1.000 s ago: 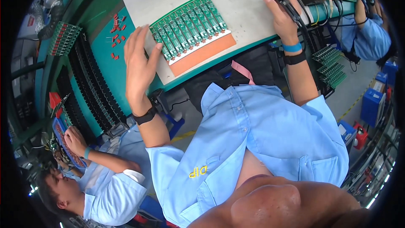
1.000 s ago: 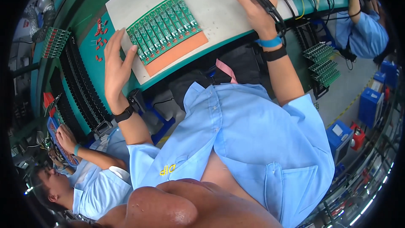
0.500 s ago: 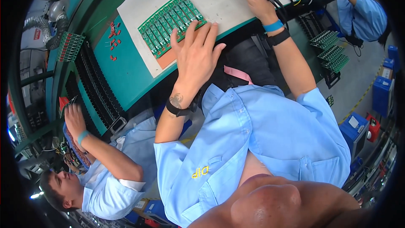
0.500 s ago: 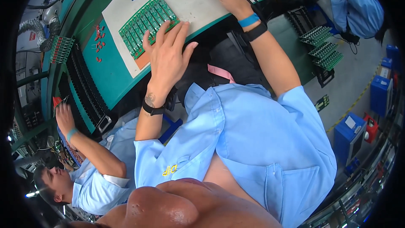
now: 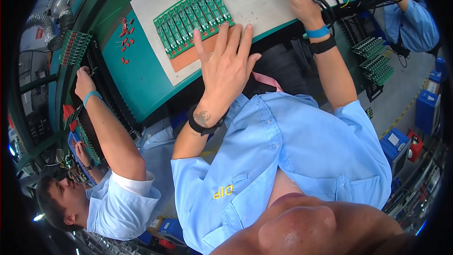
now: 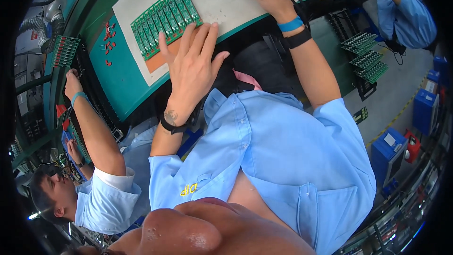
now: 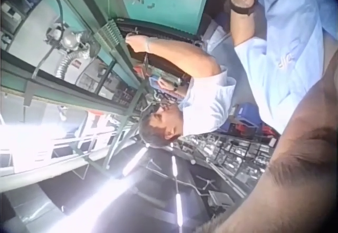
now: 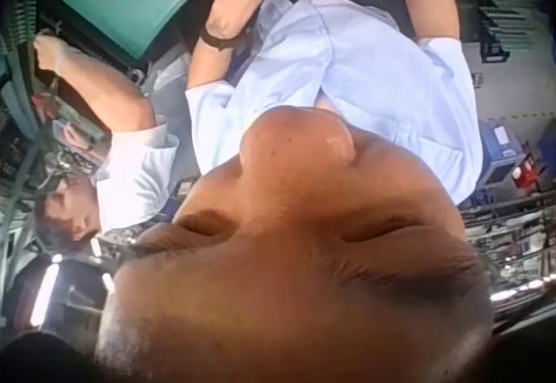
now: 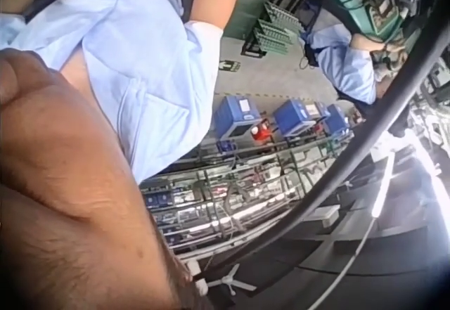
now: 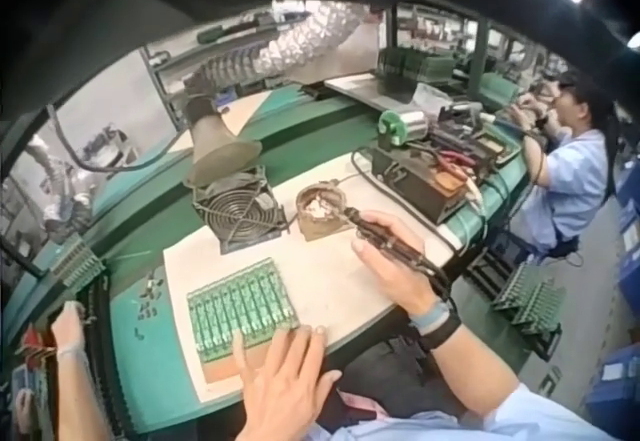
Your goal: The person places a metal plate over a circuit board, solders components onto it, and then breaks the board into smaller pieces. They finish by soldering components onto the individual circuit board pieces.
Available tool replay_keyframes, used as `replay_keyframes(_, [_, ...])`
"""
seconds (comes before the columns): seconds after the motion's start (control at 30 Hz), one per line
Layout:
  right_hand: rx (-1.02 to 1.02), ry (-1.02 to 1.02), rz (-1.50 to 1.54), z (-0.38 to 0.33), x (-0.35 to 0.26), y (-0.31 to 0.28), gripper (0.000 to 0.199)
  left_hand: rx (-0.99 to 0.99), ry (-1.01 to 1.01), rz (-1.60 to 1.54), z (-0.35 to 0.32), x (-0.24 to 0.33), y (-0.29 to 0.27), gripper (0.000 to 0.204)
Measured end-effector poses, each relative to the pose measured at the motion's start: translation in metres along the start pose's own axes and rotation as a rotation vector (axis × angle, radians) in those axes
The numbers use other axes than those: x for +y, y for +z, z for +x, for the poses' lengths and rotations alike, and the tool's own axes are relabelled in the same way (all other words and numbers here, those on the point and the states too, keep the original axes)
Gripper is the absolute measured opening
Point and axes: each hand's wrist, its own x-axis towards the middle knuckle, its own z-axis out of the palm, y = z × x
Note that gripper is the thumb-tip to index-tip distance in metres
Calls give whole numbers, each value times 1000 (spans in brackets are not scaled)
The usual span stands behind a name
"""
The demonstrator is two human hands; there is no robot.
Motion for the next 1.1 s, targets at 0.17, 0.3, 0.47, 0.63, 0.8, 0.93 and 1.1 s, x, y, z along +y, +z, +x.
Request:
replay_keyframes(0.17, [-17, -4, -75, -2, -6, -5, 38, -65, -117, 7, -33, -2, -23, 60])
replay_keyframes(0.3, [-48, 37, -78, -9, -5, -8, 43, -94, -215, -53, -47, -15, -35, 61])
replay_keyframes(0.47, [-135, 144, -53, -13, -18, -14, 46, 75, -252, -254, -23, -48, -28, 62])
replay_keyframes(0.63, [-358, 8, -43, -17, -23, -18, 48, 88, -238, -318, 35, -83, -34, 62])
replay_keyframes(0.8, [-457, 40, -86, -43, -41, -15, 47, 21, -195, -275, 26, -104, -26, 59])
replay_keyframes(0.93, [-416, 132, -127, -39, -44, 0, 48, 79, -219, -317, 15, -106, -30, 62])
replay_keyframes(1.1, [-346, 145, -88, -28, -35, 16, 49, 203, -276, -302, -3, -132, -45, 65])
